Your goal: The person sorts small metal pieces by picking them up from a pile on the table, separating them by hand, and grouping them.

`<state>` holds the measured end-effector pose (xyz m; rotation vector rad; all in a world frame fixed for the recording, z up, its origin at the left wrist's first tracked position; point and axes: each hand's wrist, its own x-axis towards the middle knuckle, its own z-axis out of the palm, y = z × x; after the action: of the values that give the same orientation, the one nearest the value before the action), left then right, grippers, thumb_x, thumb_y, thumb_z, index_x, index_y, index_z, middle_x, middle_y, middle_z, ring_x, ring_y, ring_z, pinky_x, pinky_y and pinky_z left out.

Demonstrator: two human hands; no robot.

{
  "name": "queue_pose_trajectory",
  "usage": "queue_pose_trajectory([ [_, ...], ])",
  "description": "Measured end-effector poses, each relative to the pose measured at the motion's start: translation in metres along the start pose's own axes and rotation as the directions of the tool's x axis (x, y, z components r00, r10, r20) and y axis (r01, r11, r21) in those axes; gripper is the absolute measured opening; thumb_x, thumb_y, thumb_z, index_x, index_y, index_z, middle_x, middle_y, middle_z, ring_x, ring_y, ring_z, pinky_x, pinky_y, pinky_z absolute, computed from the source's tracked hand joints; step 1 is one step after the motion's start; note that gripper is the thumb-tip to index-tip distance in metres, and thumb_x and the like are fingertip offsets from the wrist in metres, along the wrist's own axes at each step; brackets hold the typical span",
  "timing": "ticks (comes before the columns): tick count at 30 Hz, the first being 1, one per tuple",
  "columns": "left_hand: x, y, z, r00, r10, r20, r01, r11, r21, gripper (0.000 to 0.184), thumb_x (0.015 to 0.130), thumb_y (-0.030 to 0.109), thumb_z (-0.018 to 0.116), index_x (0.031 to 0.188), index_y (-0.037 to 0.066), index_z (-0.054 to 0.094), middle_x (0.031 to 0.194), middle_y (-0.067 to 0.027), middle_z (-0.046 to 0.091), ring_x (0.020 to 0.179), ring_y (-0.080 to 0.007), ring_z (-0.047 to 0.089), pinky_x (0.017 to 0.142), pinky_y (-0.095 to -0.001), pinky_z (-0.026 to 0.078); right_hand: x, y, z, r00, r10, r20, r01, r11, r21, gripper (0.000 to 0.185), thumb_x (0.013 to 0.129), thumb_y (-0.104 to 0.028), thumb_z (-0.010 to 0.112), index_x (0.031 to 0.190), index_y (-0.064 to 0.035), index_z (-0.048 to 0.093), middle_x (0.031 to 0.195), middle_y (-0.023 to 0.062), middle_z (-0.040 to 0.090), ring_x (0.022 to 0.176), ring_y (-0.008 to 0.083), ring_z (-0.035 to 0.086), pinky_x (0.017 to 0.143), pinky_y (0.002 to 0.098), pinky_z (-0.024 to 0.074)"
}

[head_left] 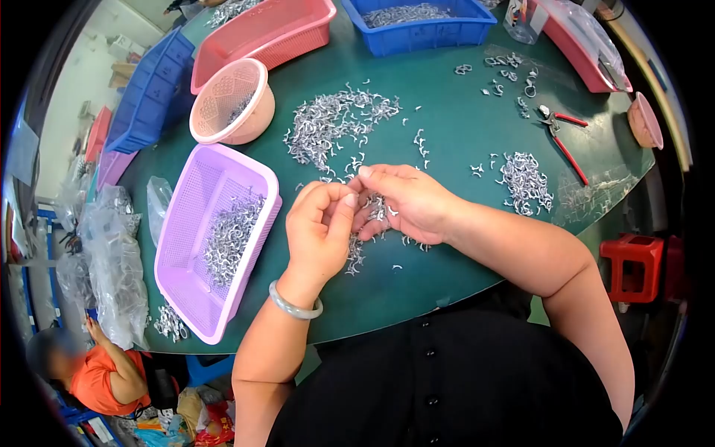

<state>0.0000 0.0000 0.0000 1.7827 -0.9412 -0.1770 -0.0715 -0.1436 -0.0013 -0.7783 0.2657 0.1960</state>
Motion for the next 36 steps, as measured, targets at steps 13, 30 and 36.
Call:
queue_pose_trajectory([
  [13, -0.001, 0.004, -0.002, 0.989, 0.131, -0.068, -0.132, 0.991, -0.009, 0.008, 0.079, -0.001, 0.058, 0.087, -0.001, 0.06, 0.076, -0.0043, 0.052, 0.058, -0.0088, 0.054, 0.05, -0.0198, 0.044, -0.002, -0.002, -0.002, 0.999, -0.042, 0.028, 0.044, 0.994, -0.099, 0.013, 0.087, -0.013, 0.051, 0.085, -0.0001, 0.052, 0.076, 0.0089, 0.057, 0.062, 0.0142, 0.056, 0.05, 0.0238, 0.0444],
  [30, -0.002, -0.011, -0.005, 0.99, -0.131, -0.049, 0.108, 0.939, -0.326, 0.006, 0.082, 0.003, 0.058, 0.086, 0.0, 0.06, 0.074, 0.002, 0.054, 0.065, -0.0031, 0.046, 0.059, -0.0164, 0.037, -0.005, -0.011, 0.001, 0.998, -0.059, -0.033, 0.054, 0.988, -0.142, 0.011, 0.085, -0.016, 0.057, 0.082, -0.0047, 0.055, 0.064, 0.0014, 0.055, 0.049, 0.0057, 0.048, 0.039, 0.0173, 0.033],
  [36, -0.002, -0.013, -0.002, 0.978, -0.203, 0.042, 0.205, 0.915, -0.349, 0.007, 0.081, 0.006, 0.059, 0.085, 0.0, 0.062, 0.071, 0.004, 0.054, 0.062, -0.0025, 0.044, 0.058, -0.017, 0.037, -0.065, -0.054, -0.03, 0.931, -0.153, -0.33, 0.001, 0.908, -0.419, 0.017, 0.083, -0.017, 0.06, 0.089, -0.0025, 0.054, 0.062, 0.0003, 0.053, 0.045, 0.0042, 0.044, 0.034, 0.0159, 0.0276],
])
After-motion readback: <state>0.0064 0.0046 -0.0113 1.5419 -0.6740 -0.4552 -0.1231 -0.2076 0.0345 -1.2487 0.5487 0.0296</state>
